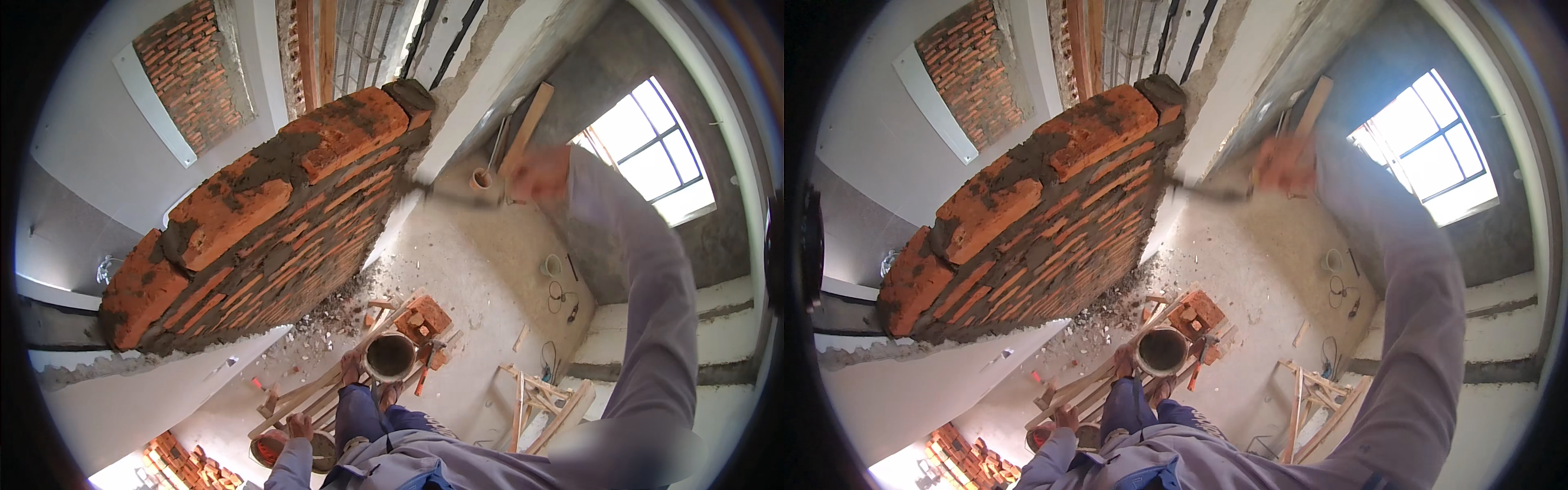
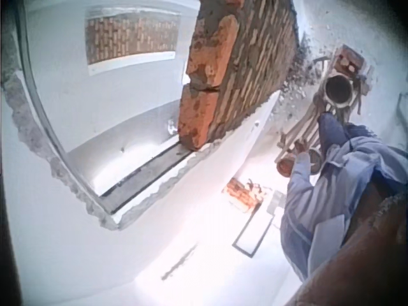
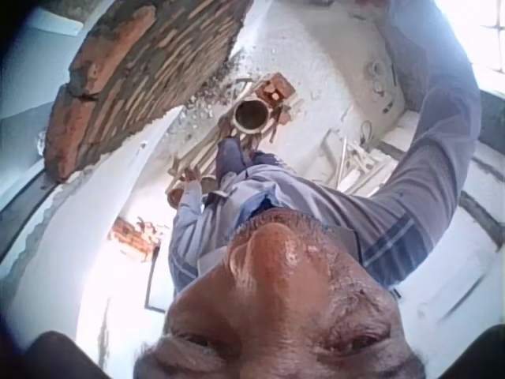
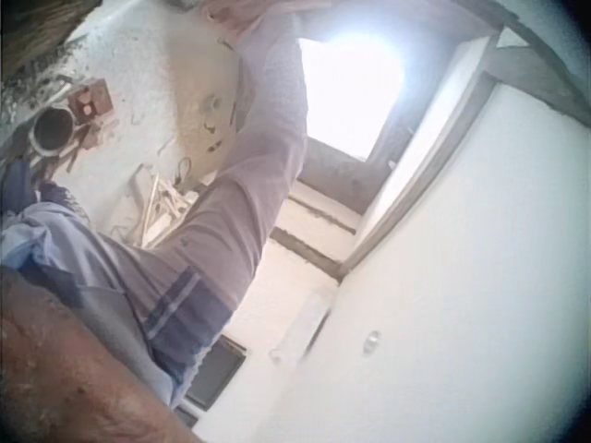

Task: The person is building a brick wall by applying mortar from a bucket onto red bricks and the existing wall structure. They use a trowel to spread the mortar and a hammer to tap the bricks into place, working on a partially constructed wall in a room under renovation.

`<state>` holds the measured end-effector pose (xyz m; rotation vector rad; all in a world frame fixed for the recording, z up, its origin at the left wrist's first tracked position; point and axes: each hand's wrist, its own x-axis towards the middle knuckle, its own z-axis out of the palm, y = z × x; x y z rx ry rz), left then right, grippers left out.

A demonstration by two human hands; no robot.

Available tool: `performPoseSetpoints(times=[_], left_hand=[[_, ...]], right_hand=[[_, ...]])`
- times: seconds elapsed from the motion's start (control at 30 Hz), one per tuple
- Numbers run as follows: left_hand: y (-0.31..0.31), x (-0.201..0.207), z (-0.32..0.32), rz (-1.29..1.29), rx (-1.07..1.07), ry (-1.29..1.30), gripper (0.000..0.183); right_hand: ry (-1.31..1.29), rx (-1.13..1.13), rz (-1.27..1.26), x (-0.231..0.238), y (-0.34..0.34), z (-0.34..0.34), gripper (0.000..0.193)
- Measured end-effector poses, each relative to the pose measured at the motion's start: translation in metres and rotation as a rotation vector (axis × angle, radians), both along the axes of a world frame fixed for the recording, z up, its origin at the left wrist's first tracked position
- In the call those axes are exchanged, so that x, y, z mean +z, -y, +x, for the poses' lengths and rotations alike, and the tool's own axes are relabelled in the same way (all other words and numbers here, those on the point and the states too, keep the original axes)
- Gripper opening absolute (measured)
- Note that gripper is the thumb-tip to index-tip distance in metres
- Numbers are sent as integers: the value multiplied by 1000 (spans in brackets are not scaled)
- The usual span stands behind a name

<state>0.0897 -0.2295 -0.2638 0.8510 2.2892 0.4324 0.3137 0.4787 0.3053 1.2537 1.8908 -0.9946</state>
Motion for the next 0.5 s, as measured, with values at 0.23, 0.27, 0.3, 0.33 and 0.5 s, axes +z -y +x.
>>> performPoseSetpoints(times=[0.23, 0.27, 0.3, 0.33, 0.5], left_hand=[[29, 0, 56, 26, 75, 86, 32], [18, 11, 55, -130, 69, 255, 34], [4, 19, 61, -160, -56, 230, 36], [-2, 20, 59, -177, -122, 240, 36], [-12, -23, 40, -129, 8, 432, 34]], right_hand=[[-164, 458, 713, 113, 49, -18, 18], [-229, 659, 857, 92, 43, 16, 19], [-325, 726, 1021, 57, 32, 50, 19], [-421, 780, 1181, 28, 27, 81, 19], [100, 704, 1214, -70, 34, 36, 29]])
